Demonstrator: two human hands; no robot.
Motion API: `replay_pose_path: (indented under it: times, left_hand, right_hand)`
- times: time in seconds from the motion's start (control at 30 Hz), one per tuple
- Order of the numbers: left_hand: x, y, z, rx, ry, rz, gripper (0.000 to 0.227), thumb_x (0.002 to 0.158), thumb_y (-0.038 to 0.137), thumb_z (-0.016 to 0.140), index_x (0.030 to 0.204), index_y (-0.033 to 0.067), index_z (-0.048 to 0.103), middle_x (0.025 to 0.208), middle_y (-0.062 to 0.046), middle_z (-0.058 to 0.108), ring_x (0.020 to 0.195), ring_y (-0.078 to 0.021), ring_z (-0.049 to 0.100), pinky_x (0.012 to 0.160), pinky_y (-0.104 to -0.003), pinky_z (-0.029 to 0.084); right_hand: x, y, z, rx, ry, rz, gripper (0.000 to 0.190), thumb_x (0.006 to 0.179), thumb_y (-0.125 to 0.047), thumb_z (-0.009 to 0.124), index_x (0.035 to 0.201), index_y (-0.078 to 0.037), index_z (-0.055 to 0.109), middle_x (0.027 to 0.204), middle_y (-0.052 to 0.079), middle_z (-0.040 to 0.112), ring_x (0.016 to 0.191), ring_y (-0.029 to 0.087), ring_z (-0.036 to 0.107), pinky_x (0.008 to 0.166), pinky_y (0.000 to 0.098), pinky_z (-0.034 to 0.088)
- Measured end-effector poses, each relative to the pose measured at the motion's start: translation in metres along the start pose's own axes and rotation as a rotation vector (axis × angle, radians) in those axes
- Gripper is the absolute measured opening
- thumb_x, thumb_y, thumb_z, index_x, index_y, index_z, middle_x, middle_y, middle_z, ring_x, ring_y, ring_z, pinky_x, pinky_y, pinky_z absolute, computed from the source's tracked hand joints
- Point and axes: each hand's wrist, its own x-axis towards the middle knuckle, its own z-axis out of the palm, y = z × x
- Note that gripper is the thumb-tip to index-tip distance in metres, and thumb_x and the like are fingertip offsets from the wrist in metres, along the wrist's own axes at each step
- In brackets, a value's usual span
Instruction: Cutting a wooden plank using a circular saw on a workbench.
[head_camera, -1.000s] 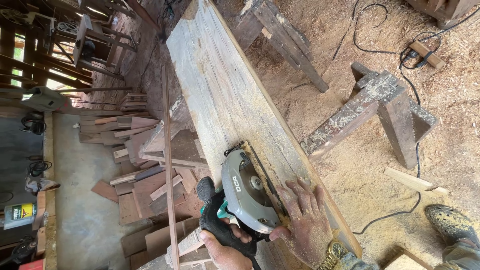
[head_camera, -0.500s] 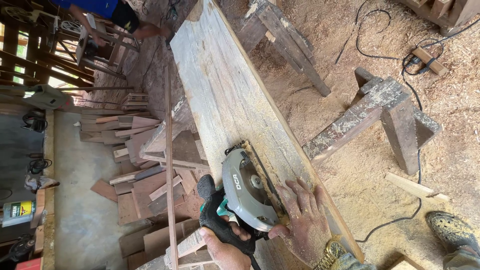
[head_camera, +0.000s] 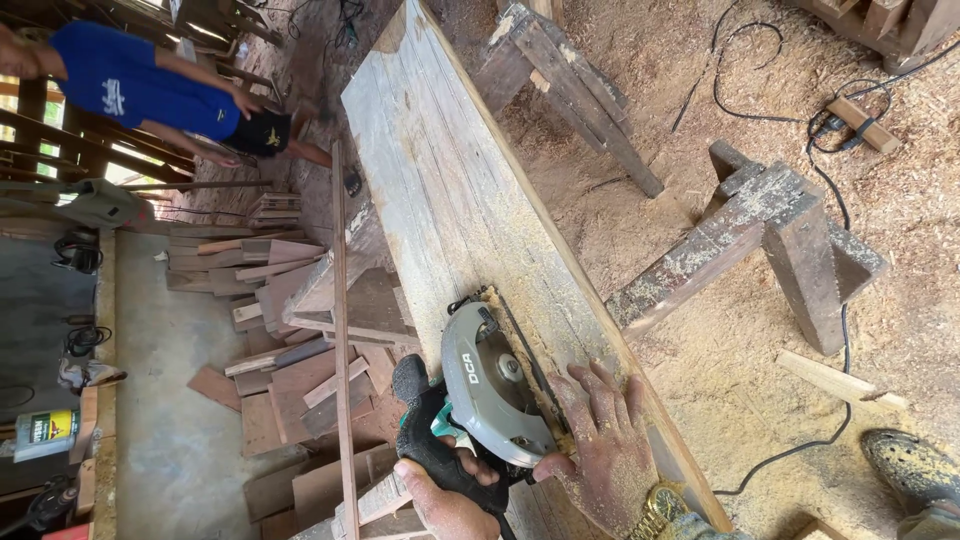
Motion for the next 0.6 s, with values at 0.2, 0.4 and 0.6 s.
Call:
replay_pose_path:
  times: [0.2, 0.4, 0.6]
  left_hand:
    - [0.005, -0.003, -0.002, -0.004, -0.005, 0.031, 0.072, 0.11, 0.065, 0.017, 0.103, 0.0053, 0.057, 0.052, -0.007, 0.045, 0.035, -0.0194, 0.039, 0.035, -0.034, 0.035]
    - [0.0, 0.008, 0.014, -0.024, 0.041, -0.006, 0.073, 0.11, 0.065, 0.015, 0.098, 0.0063, 0.057, 0.051, -0.006, 0.043, 0.034, -0.0187, 0.036, 0.033, -0.032, 0.032]
    - [0.005, 0.005, 0.011, -0.037, 0.004, -0.003, 0.073, 0.111, 0.064, 0.015, 0.097, 0.0061, 0.056, 0.051, -0.006, 0.042, 0.034, -0.019, 0.036, 0.033, -0.033, 0.033]
  right_hand:
    - [0.002, 0.003, 0.0, 0.013, -0.08, 0.031, 0.113, 0.052, -0.068, 0.084, 0.148, -0.021, 0.047, 0.152, 0.007, 0.046, 0.149, 0.037, 0.031, 0.119, 0.0683, 0.011]
    - [0.002, 0.003, 0.003, -0.011, -0.106, 0.038, 0.111, 0.059, -0.073, 0.077, 0.151, -0.022, 0.043, 0.153, 0.009, 0.043, 0.148, 0.038, 0.029, 0.119, 0.0692, 0.01]
    - [0.008, -0.003, -0.001, -0.007, -0.002, 0.019, 0.104, 0.061, -0.077, 0.062, 0.146, -0.018, 0.05, 0.146, 0.01, 0.051, 0.142, 0.038, 0.04, 0.118, 0.0653, 0.017]
